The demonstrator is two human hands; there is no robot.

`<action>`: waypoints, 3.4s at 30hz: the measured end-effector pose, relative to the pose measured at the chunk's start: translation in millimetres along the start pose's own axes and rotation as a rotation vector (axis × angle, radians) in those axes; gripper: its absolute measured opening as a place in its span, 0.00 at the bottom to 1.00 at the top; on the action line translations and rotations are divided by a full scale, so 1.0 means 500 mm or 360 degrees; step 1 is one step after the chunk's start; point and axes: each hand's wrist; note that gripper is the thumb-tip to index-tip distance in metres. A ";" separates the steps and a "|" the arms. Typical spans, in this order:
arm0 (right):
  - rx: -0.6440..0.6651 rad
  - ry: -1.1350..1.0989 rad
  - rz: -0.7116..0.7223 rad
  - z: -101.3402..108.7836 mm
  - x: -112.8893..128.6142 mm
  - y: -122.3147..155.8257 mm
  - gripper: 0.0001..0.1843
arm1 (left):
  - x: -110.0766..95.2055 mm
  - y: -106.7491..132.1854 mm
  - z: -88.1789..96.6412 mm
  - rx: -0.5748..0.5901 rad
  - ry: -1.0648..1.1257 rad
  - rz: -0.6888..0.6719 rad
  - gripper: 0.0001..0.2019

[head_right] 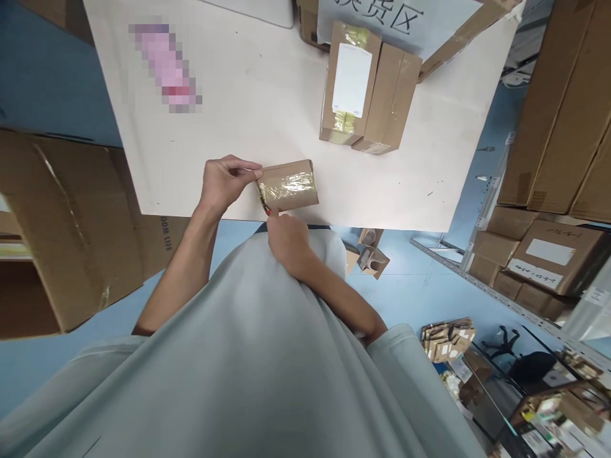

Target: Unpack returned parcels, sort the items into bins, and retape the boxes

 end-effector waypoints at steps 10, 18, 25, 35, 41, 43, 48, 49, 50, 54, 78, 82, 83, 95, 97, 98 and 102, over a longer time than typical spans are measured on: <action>-0.0367 -0.0270 -0.0471 0.055 -0.183 0.043 0.25 | -0.069 0.048 -0.077 0.0100 -0.0482 -0.0703 0.12; -0.0497 -0.0227 -0.0329 0.055 -0.202 0.012 0.25 | -0.047 0.057 -0.200 0.0208 -0.0518 -0.0928 0.15; -0.0474 -0.0103 -0.0415 0.067 -0.168 -0.019 0.25 | -0.017 0.048 -0.217 0.0176 -0.0473 -0.0997 0.14; -0.0393 0.0009 -0.0580 0.106 -0.102 -0.025 0.20 | -0.009 0.055 -0.224 0.0139 -0.0410 -0.1061 0.15; -0.0285 0.0048 -0.0677 0.098 -0.092 0.000 0.20 | -0.009 0.054 -0.225 0.0167 -0.0377 -0.1000 0.14; -0.0255 0.0037 -0.0699 0.090 -0.095 0.014 0.22 | -0.015 0.055 -0.223 0.0191 -0.0371 -0.0978 0.15; -0.0220 0.0007 -0.0735 0.073 -0.100 0.038 0.22 | -0.032 0.058 -0.217 0.0216 -0.0356 -0.0942 0.15; -0.0208 -0.0001 -0.0743 0.070 -0.101 0.040 0.22 | -0.034 0.059 -0.216 0.0213 -0.0354 -0.0940 0.16; -0.0197 -0.0007 -0.0746 0.067 -0.102 0.042 0.23 | -0.035 0.059 -0.215 0.0211 -0.0354 -0.0940 0.16; -0.0210 -0.0025 -0.0714 0.055 -0.113 0.051 0.23 | -0.035 0.059 -0.211 0.0194 -0.0386 -0.0955 0.19; -0.0144 -0.0144 -0.0637 0.040 -0.147 0.034 0.26 | -0.034 0.057 -0.205 0.0291 -0.0544 -0.1011 0.18; -0.0146 -0.0177 -0.0584 0.038 -0.158 0.021 0.25 | -0.035 0.050 -0.199 0.0294 -0.0561 -0.1002 0.18; -0.0148 -0.0179 -0.0566 0.036 -0.162 0.020 0.25 | -0.036 0.050 -0.197 0.0297 -0.0562 -0.1001 0.17; -0.0246 -0.0559 -0.0214 0.041 -0.241 0.035 0.17 | -0.019 0.071 -0.140 0.0166 -0.0673 -0.0936 0.22; -0.0334 -0.0800 -0.0121 0.037 -0.276 0.011 0.17 | 0.007 0.085 -0.106 0.0133 -0.0679 -0.0888 0.24; -0.0382 -0.0894 -0.0109 0.032 -0.291 -0.010 0.17 | 0.019 0.093 -0.088 0.0128 -0.0681 -0.0865 0.25; -0.0403 -0.1066 -0.0192 -0.003 -0.324 -0.128 0.15 | 0.056 0.124 -0.035 0.0095 -0.0677 -0.0791 0.25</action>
Point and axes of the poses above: each hand's wrist, its own y-axis away from the middle knuckle, its own z-axis out of the back of the hand, x = y × z, and after that the axes turned 4 degrees about -z, right-handed
